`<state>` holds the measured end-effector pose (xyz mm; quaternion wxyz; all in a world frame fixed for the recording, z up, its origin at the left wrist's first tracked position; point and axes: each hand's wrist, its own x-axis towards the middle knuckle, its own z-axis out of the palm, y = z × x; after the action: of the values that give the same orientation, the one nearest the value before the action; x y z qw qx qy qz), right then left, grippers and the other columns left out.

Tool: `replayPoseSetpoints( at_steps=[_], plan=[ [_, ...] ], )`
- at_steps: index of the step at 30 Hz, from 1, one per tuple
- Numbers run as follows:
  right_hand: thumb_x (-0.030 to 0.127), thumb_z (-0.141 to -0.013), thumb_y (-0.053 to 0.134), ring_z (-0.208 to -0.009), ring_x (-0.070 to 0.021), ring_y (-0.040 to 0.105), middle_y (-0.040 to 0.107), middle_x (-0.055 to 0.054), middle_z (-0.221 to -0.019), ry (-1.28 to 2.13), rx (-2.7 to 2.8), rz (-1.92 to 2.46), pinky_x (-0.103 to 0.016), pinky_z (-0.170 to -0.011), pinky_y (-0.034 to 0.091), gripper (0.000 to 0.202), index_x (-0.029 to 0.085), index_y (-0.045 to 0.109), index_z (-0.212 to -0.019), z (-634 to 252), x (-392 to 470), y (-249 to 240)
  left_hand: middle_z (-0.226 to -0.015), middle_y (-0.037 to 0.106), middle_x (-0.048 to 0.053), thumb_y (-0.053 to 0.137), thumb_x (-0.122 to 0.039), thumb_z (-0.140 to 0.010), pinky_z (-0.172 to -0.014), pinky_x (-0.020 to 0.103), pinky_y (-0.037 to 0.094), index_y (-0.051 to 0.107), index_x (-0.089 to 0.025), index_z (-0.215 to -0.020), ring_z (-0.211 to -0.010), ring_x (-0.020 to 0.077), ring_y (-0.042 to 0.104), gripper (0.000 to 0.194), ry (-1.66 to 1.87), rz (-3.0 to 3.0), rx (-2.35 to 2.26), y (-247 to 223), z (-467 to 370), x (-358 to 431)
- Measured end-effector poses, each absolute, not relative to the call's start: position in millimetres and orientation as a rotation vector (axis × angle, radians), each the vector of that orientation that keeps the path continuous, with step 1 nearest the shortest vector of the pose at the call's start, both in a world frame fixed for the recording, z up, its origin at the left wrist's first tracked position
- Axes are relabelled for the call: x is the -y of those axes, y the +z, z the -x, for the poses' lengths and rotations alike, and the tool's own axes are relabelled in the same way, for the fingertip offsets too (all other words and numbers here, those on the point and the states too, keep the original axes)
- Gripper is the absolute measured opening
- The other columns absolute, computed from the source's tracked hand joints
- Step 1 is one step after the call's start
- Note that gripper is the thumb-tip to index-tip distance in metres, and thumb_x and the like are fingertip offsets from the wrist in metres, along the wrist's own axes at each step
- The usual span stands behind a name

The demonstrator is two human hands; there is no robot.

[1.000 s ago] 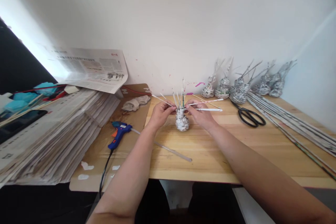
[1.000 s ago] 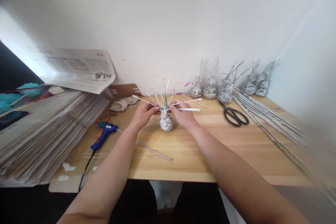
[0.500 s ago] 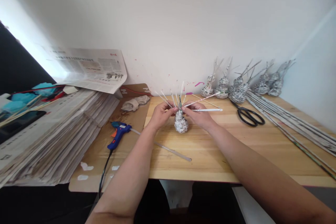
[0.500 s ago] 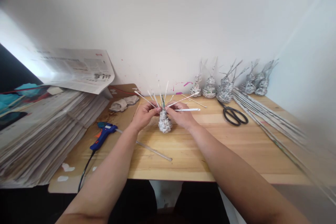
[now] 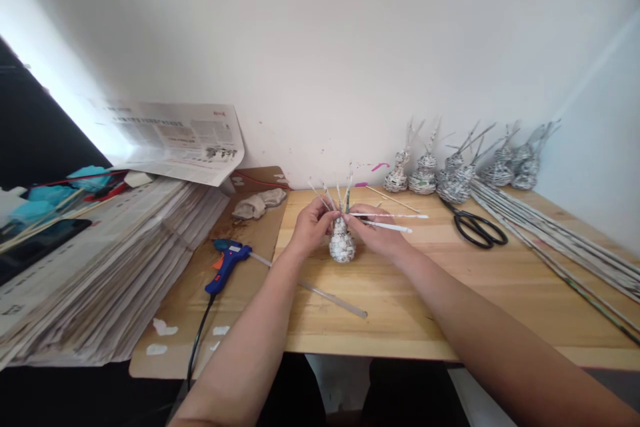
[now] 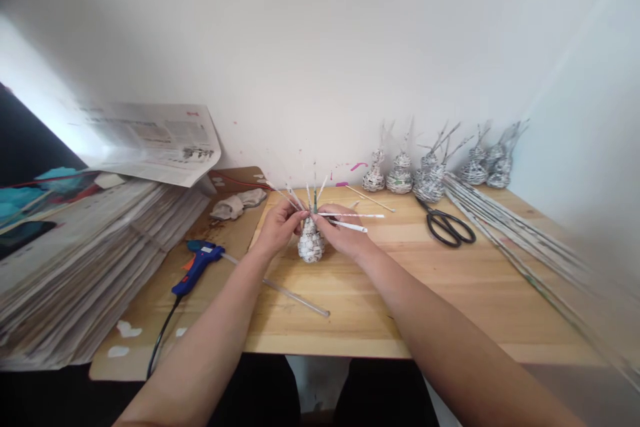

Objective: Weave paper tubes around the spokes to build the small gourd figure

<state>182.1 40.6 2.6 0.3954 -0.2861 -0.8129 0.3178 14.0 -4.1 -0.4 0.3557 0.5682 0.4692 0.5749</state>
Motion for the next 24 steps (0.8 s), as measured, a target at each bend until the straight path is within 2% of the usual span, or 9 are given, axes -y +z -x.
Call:
replayPoseSetpoints(
  at_steps=[5,7,11,14,17,21,24],
  plan=[
    [0.038,-0.09,0.051,-0.072,-0.0186,0.057,0.061,-0.001,-0.071,0.721,2.025,0.74,-0.031,-0.068,0.041,0.026,0.022,0.059,-0.07,-181,-47,-4,-0.082,0.06,0.0,0.073,-0.022,-0.069,-0.069,0.025,0.049,0.054,-0.017,-0.092,-0.074,0.0126,0.058,0.03,1.401,-1.463,-1.1,-2,-11,2],
    [0.038,-0.09,0.05,-0.073,-0.0193,0.057,0.06,-0.002,-0.071,0.709,2.035,0.718,-0.032,-0.07,0.041,0.025,0.023,0.058,-0.07,-181,-49,-6,-0.084,0.06,0.001,0.071,-0.019,-0.07,-0.071,0.026,0.048,0.055,-0.017,-0.092,-0.077,0.0132,0.059,0.028,1.405,-1.518,-1.163,-6,-10,1],
    [0.038,-0.091,0.05,-0.074,-0.0205,0.056,0.059,-0.002,-0.071,0.691,2.043,0.684,-0.034,-0.071,0.042,0.026,0.024,0.056,-0.07,-181,-49,-7,-0.079,0.059,0.0,0.064,-0.016,-0.076,-0.069,0.025,0.046,0.056,-0.018,-0.092,-0.072,0.0123,0.056,0.018,1.418,-1.719,-1.333,-11,-11,1],
    [0.039,-0.092,0.05,-0.076,-0.0214,0.056,0.06,-0.003,-0.072,0.672,2.041,0.695,-0.035,-0.071,0.042,0.027,0.025,0.056,-0.07,-182,-48,-5,-0.082,0.062,0.001,0.068,-0.019,-0.075,-0.071,0.026,0.048,0.056,-0.018,-0.095,-0.075,0.0133,0.059,0.023,1.45,-1.665,-1.317,-9,-12,1],
    [0.038,-0.092,0.05,-0.076,-0.0216,0.056,0.06,-0.003,-0.072,0.657,2.044,0.705,-0.035,-0.07,0.042,0.026,0.025,0.057,-0.071,-182,-46,-4,-0.079,0.063,0.001,0.073,-0.033,-0.073,-0.067,0.026,0.051,0.056,-0.016,-0.094,-0.07,0.0126,0.06,0.031,1.445,-1.472,-1.214,-5,-11,1],
    [0.035,-0.093,0.05,-0.078,-0.0229,0.056,0.061,-0.005,-0.074,0.61,2.033,0.707,-0.036,-0.071,0.042,0.024,0.026,0.056,-0.072,-183,-47,-4,-0.077,0.061,0.001,0.069,-0.049,-0.074,-0.059,0.025,0.052,0.055,-0.016,-0.088,-0.063,0.0108,0.058,0.039,1.521,-1.239,-1.191,-6,-9,-2],
    [0.032,-0.093,0.051,-0.08,-0.0231,0.057,0.061,-0.005,-0.077,0.542,2.036,0.705,-0.036,-0.073,0.042,0.021,0.026,0.057,-0.075,-183,-47,-5,-0.081,0.059,0.0,0.073,-0.041,-0.071,-0.053,0.021,0.046,0.053,-0.017,-0.097,-0.06,0.009,0.055,0.04,1.66,-1.193,-1.426,-8,-8,-3]
  ],
)
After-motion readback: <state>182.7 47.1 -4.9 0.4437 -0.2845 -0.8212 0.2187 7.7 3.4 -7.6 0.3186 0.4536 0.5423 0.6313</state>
